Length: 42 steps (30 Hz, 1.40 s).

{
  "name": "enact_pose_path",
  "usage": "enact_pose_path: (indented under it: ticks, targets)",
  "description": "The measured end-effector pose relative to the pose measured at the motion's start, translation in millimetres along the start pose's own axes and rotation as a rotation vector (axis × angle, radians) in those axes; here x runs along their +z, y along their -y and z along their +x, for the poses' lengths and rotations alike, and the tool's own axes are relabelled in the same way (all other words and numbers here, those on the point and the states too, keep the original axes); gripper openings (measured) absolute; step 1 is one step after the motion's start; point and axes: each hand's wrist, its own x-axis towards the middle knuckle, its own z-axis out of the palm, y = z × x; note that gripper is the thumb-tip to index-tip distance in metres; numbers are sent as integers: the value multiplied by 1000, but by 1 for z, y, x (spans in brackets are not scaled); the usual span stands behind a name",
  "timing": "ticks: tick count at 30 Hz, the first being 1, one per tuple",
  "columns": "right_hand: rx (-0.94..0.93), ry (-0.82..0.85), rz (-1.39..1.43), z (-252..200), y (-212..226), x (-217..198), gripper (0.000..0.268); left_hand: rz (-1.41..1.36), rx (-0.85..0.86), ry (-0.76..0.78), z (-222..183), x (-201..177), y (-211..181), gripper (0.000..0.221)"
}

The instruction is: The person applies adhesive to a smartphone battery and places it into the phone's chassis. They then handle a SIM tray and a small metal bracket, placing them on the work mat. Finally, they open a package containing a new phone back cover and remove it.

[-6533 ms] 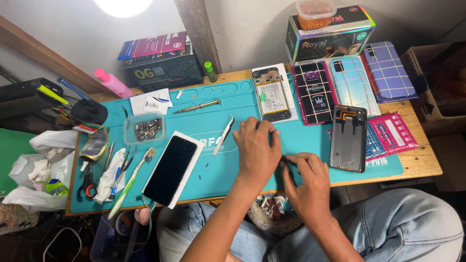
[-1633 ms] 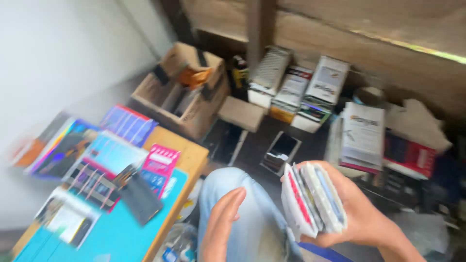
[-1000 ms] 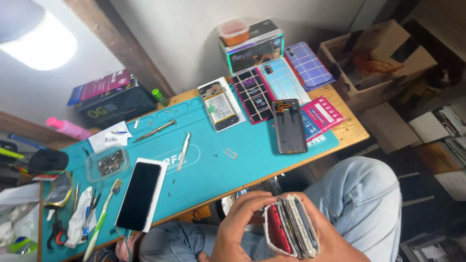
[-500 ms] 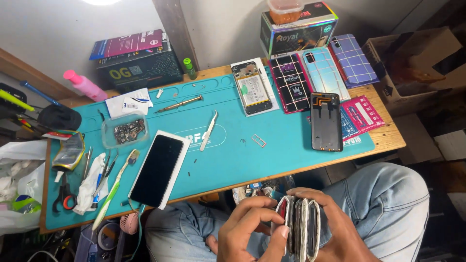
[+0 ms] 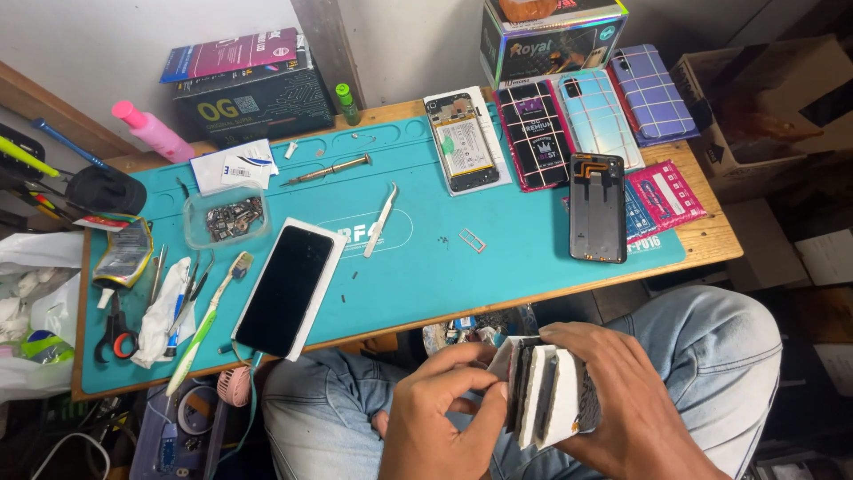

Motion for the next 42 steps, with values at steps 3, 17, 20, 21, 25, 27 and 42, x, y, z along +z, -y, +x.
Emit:
enact_pose_path:
  ticks: [3, 17, 20, 21, 25, 27, 42]
  targets:
    - [50, 24, 33, 0, 5, -5, 102, 42, -63, 128, 2, -7, -11, 24]
    - [-16, 19, -103, 9, 12, -11, 92, -28, 128, -181, 1, -12, 0, 9]
    - [64, 24, -100, 3, 3, -9, 91, -49, 10, -289, 3, -32, 0, 11]
    - [63, 26, -99, 3, 3, -10, 91, -49, 8, -290, 3, -38, 1, 11]
    - [170, 41, 5, -1, 2, -12, 93, -176, -100, -329, 2, -53, 12, 19]
    - [183, 45, 41, -4, 1, -10, 93, -251, -71, -324, 1, -49, 13, 21]
    - [222, -38, 71, -18, -3, -1, 102, -823, -457, -582, 4, -7, -15, 71]
